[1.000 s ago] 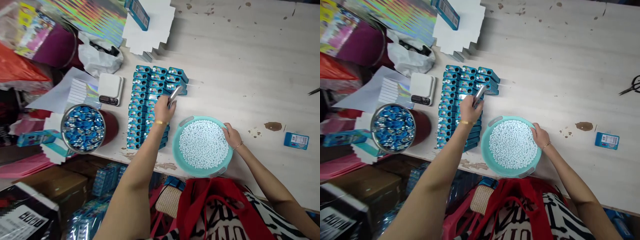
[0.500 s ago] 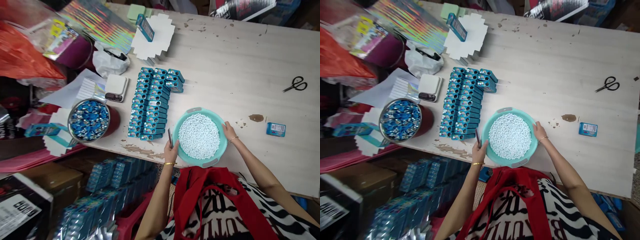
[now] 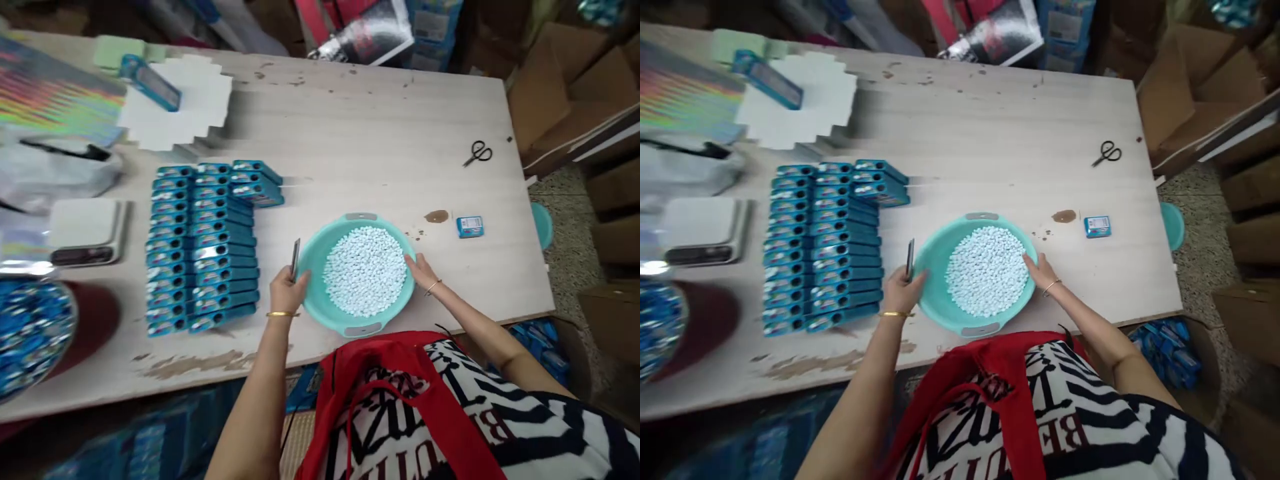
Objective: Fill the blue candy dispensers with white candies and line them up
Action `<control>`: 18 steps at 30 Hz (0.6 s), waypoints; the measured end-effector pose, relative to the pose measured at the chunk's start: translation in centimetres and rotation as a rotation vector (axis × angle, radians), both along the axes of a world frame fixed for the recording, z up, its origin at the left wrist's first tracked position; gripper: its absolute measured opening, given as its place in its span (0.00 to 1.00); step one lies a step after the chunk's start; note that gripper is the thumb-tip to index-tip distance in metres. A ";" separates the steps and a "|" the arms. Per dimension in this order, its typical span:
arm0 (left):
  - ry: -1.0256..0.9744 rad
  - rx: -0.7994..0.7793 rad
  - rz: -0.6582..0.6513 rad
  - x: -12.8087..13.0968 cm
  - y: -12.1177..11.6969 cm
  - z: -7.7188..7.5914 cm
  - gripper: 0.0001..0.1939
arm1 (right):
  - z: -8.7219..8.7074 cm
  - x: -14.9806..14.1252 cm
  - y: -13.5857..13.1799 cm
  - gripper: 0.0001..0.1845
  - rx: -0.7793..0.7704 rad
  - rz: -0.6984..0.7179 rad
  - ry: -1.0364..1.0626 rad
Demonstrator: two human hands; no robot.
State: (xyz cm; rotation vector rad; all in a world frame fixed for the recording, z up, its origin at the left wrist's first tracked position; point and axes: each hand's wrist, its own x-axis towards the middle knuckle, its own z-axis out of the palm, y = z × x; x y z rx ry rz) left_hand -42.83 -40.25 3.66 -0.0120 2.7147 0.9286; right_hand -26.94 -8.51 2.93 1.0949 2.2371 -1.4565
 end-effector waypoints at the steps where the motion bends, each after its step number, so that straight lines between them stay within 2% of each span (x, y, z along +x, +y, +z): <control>1: -0.020 -0.022 -0.070 -0.9 0.6 -0.9 0.16 | 0.0 0.9 -0.2 0.29 -0.046 -0.036 -0.018; 4: -0.086 -0.088 -0.252 -2.9 2.8 -3.4 0.15 | -0.5 3.4 -1.1 0.30 -0.198 -0.156 -0.042; 6: -0.091 -0.149 -0.320 -3.7 4.0 -4.5 0.13 | -1.0 4.6 -1.0 0.30 -0.276 -0.168 -0.019; 8: -0.075 -0.226 -0.346 -3.9 4.8 -5.0 0.12 | -1.2 5.0 0.7 0.28 -0.239 -0.163 -0.027; 10: -0.045 -0.290 -0.360 -3.8 5.2 -4.6 0.14 | -1.0 4.6 4.4 0.25 -0.078 -0.226 -0.074; 13: 0.105 -0.322 -0.334 -2.7 5.4 -3.1 0.26 | -0.5 3.1 12.8 0.24 0.191 -0.438 -0.113; 16: 0.185 -0.296 -0.320 -0.5 5.4 -1.7 0.28 | -0.8 1.4 19.9 0.35 0.318 -0.634 -0.190; 18: 0.121 -0.256 -0.377 1.3 5.3 -1.5 0.25 | -1.8 0.3 22.1 0.41 0.339 -0.713 -0.253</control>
